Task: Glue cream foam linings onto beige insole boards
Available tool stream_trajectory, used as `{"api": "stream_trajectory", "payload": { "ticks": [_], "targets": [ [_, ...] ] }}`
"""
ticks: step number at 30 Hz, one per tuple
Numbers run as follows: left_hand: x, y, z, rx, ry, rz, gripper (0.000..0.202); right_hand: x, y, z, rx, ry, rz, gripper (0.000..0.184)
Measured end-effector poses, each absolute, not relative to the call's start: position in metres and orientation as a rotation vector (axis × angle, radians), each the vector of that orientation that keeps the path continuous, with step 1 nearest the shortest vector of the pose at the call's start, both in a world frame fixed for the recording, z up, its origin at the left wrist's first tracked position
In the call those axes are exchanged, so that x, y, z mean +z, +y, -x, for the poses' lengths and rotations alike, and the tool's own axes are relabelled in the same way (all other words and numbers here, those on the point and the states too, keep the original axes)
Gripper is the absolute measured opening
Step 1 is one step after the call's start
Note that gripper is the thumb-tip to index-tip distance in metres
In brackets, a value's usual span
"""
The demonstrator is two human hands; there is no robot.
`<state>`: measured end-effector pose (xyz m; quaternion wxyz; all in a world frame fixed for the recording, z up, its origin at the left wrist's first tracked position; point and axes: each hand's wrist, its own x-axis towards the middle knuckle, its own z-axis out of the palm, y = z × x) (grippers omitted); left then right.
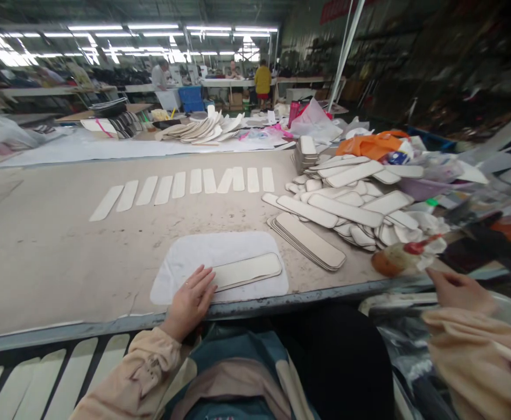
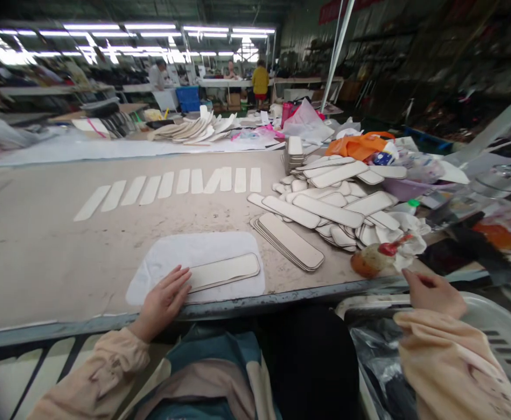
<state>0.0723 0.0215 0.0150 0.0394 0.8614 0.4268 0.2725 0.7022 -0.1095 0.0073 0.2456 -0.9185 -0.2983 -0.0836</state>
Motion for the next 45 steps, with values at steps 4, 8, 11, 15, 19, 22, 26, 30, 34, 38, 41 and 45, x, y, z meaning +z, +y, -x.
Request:
{"api": "stream_trajectory", "payload": {
  "ticks": [4, 8, 11, 15, 19, 22, 26, 30, 34, 38, 41, 45],
  "targets": [
    [0.011, 0.015, -0.067, 0.579, 1.325, -2.802, 0.041, 0.048, -0.110, -0.637, -0.462, -0.438, 2.316, 0.061],
    [0.009, 0.007, -0.064, 0.372, 1.375, -2.901, 0.050, 0.080, -0.096, -0.528, -0.298, -0.971, 1.988, 0.068],
    [0.007, 0.005, -0.064, 0.304, 1.382, -2.972, 0.054, 0.075, -0.078, -0.434, -0.046, -1.598, 1.829, 0.061],
    [0.002, 0.006, -0.062, 0.299, 1.349, -3.062, 0.056, 0.055, -0.047, -0.323, 0.165, -2.087, 1.683, 0.069],
    [-0.007, 0.011, -0.058, 0.360, 1.299, -3.142, 0.054, 0.041, -0.021, -0.261, 0.327, -2.212, 1.617, 0.074],
    [-0.011, 0.013, -0.057, 0.381, 1.306, -3.165, 0.052, 0.030, -0.012, -0.250, 0.397, -2.214, 1.680, 0.079],
    [-0.008, 0.011, -0.060, 0.392, 1.347, -3.099, 0.053, 0.018, -0.016, -0.267, 0.392, -2.211, 1.764, 0.081],
    [-0.004, 0.010, -0.063, 0.425, 1.356, -3.041, 0.052, 0.014, -0.023, -0.300, 0.308, -2.173, 1.931, 0.086],
    [-0.003, 0.010, -0.062, 0.414, 1.381, -2.998, 0.051, 0.014, -0.027, -0.321, 0.250, -2.163, 2.088, 0.083],
    [0.004, -0.001, -0.065, 0.442, 1.480, -2.898, 0.053, 0.004, -0.028, -0.323, 0.124, -2.169, 2.105, 0.078],
    [0.014, -0.017, -0.086, 0.478, 1.486, -2.845, 0.059, -0.007, -0.029, -0.322, 0.012, -2.161, 2.076, 0.075],
    [0.022, -0.030, -0.130, 0.412, 1.211, -2.844, 0.065, -0.013, -0.029, -0.322, -0.058, -2.184, 2.048, 0.075]
  ]
}}
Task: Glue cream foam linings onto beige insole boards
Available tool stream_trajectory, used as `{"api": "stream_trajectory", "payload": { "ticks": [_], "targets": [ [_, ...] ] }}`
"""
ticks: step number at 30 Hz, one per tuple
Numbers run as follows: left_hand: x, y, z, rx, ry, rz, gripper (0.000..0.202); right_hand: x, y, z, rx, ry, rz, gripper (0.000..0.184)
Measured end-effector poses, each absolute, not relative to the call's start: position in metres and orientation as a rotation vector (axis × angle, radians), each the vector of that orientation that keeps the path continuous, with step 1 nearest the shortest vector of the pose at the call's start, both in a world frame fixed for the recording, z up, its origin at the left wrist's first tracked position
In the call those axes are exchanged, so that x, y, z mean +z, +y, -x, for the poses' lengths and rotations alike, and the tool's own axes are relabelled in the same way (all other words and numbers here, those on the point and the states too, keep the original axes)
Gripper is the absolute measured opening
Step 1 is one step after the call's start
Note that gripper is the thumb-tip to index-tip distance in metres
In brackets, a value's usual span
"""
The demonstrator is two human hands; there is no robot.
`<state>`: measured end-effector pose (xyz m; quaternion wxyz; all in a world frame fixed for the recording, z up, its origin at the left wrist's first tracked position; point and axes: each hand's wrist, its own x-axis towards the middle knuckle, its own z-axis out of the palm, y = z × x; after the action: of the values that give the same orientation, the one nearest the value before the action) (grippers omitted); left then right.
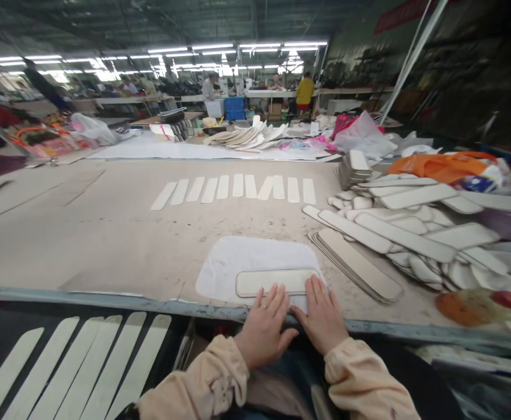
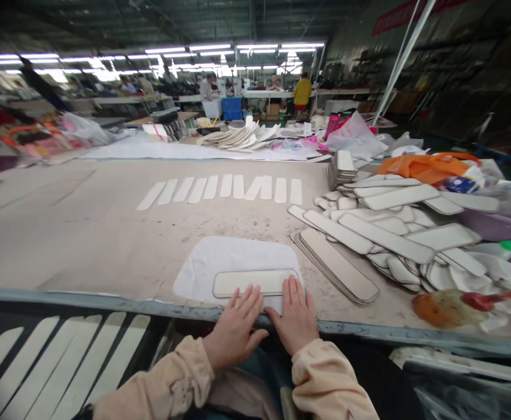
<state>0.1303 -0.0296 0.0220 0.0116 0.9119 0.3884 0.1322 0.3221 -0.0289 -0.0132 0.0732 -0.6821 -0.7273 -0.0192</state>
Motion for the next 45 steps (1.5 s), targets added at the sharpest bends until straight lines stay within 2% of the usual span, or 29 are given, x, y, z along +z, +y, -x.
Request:
{"api": "stream_trajectory", "payload": {
  "ticks": [4, 13, 17, 20, 26, 28, 33, 37, 41, 45],
  "targets": [
    [0.021, -0.022, -0.140, 0.392, 1.229, -2.786, 0.068, -0.012, -0.029, -0.324, -0.093, -2.212, 2.057, 0.075],
    [0.013, -0.012, -0.052, 0.260, 1.382, -2.915, 0.058, -0.008, -0.030, -0.325, 0.080, -2.112, 2.005, 0.074],
    [0.000, -0.007, -0.039, 0.380, 1.407, -2.889, 0.053, -0.005, -0.025, -0.337, 0.223, -1.881, 1.855, 0.059],
    [-0.003, 0.007, -0.040, 0.462, 1.408, -2.792, 0.042, -0.003, -0.013, -0.354, 0.393, -1.499, 1.836, 0.051],
    [0.016, 0.035, -0.051, 0.477, 1.617, -2.427, 0.029, 0.002, 0.007, -0.373, 0.723, -1.286, 1.847, 0.065],
    [0.019, 0.042, -0.055, 0.467, 1.745, -2.289, 0.032, 0.004, 0.006, -0.377, 0.773, -1.249, 1.803, 0.063],
    [0.028, 0.056, -0.063, 0.263, 1.856, -2.023, 0.050, 0.006, -0.007, -0.389, 0.840, -1.177, 1.803, 0.041],
    [0.039, 0.061, -0.066, 0.184, 1.868, -1.906, 0.050, 0.006, -0.013, -0.387, 0.864, -1.195, 1.796, 0.044],
    [0.040, 0.055, -0.064, 0.401, 1.758, -1.671, 0.033, 0.006, -0.013, -0.382, 0.885, -1.202, 1.773, 0.053],
    [0.034, 0.042, -0.061, 0.705, 1.449, -1.081, 0.026, 0.009, -0.014, -0.382, 0.924, -1.200, 1.743, 0.045]
  ]
}}
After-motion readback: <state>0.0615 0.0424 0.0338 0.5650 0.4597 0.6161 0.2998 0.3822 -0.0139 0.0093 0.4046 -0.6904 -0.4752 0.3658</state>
